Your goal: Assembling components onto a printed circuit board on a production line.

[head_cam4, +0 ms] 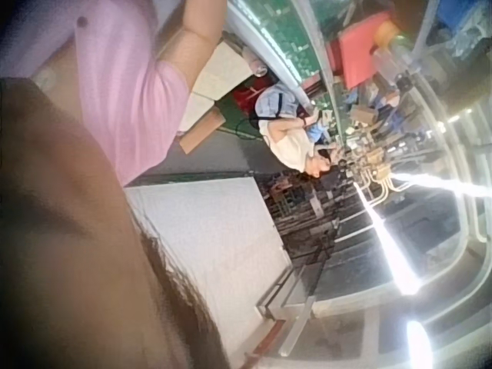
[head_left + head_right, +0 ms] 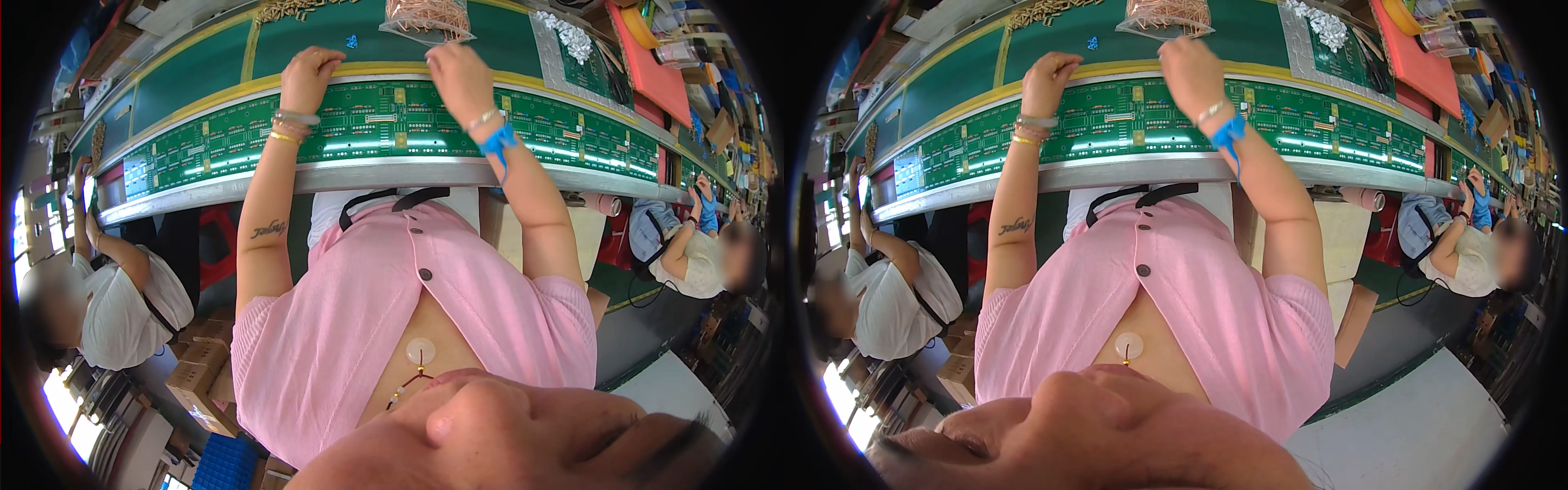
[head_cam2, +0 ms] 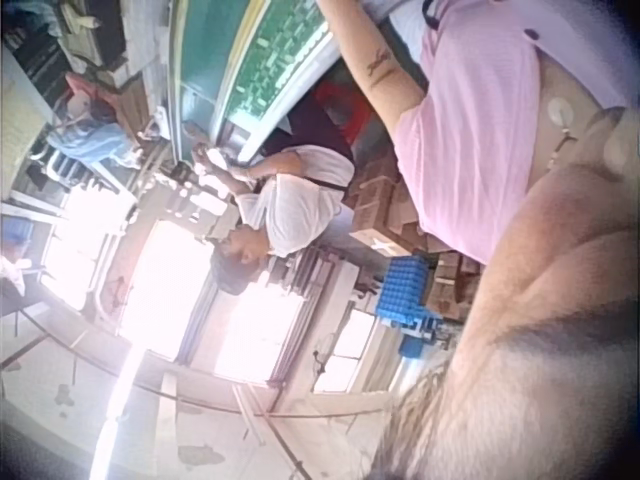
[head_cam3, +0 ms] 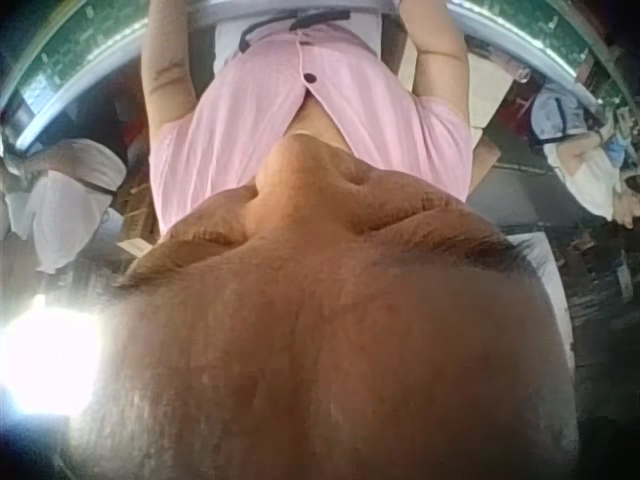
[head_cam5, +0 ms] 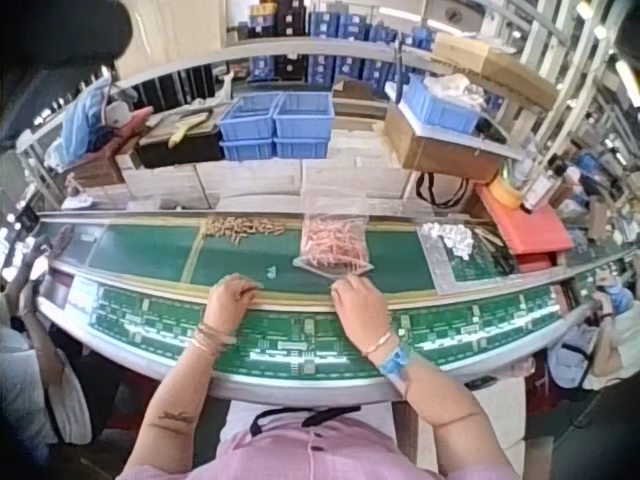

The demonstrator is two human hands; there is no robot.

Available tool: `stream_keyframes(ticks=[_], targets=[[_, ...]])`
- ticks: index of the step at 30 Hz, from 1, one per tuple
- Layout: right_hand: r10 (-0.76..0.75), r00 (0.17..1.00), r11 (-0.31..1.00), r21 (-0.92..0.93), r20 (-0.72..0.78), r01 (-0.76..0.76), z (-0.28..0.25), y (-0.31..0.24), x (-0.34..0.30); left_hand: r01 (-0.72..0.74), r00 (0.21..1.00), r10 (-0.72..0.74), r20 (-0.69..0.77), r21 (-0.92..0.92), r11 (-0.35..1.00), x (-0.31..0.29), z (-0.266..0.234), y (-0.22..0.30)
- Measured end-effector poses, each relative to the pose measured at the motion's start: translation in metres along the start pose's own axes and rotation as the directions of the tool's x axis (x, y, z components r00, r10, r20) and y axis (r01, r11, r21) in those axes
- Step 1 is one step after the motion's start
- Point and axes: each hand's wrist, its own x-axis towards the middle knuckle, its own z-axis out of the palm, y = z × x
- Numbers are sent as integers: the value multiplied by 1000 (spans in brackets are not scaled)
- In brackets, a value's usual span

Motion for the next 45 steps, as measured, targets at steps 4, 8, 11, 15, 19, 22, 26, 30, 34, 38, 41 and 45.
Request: stream_keyframes(ticks=[4,8,11,15,19,22,26,30,34,38,41,45], targets=[[213,977,956,-211,10,-206,20,34,35,225,969,-199,145,-199,954,-25,-12,9],[324,936,901,-348,139,-260,27,38,43,324,932,-266,246,-237,916,-42,-15,7],[335,927,888,-387,168,-251,28,33,42,263,949,-213,234,-209,942,-46,-13,7],[211,977,892,-415,31,-179,32,36,35,65,982,-48,182,-87,994,-48,-5,1],[259,961,947,-222,101,-232,13,19,28,-27,992,20,126,52,998,-52,-6,-2],[220,964,921,295,149,-256,8,14,22,43,990,-43,138,4,999,-54,-4,-4],[223,929,789,505,296,-350,10,13,17,23,993,-27,112,33,999,-54,-4,-3],[191,940,720,611,282,-330,15,10,14,6,996,-11,92,54,999,-51,-4,-3],[143,957,780,566,254,-267,18,7,11,-2,995,-1,99,34,999,-53,-4,-3],[88,977,772,607,193,-189,21,6,8,-5,994,2,111,24,1000,-53,-4,-2],[93,977,778,598,193,-193,19,1,6,-11,994,8,107,33,999,-54,-4,-1],[94,973,779,593,211,-204,18,0,6,-11,995,6,102,54,999,-55,-2,-2]])
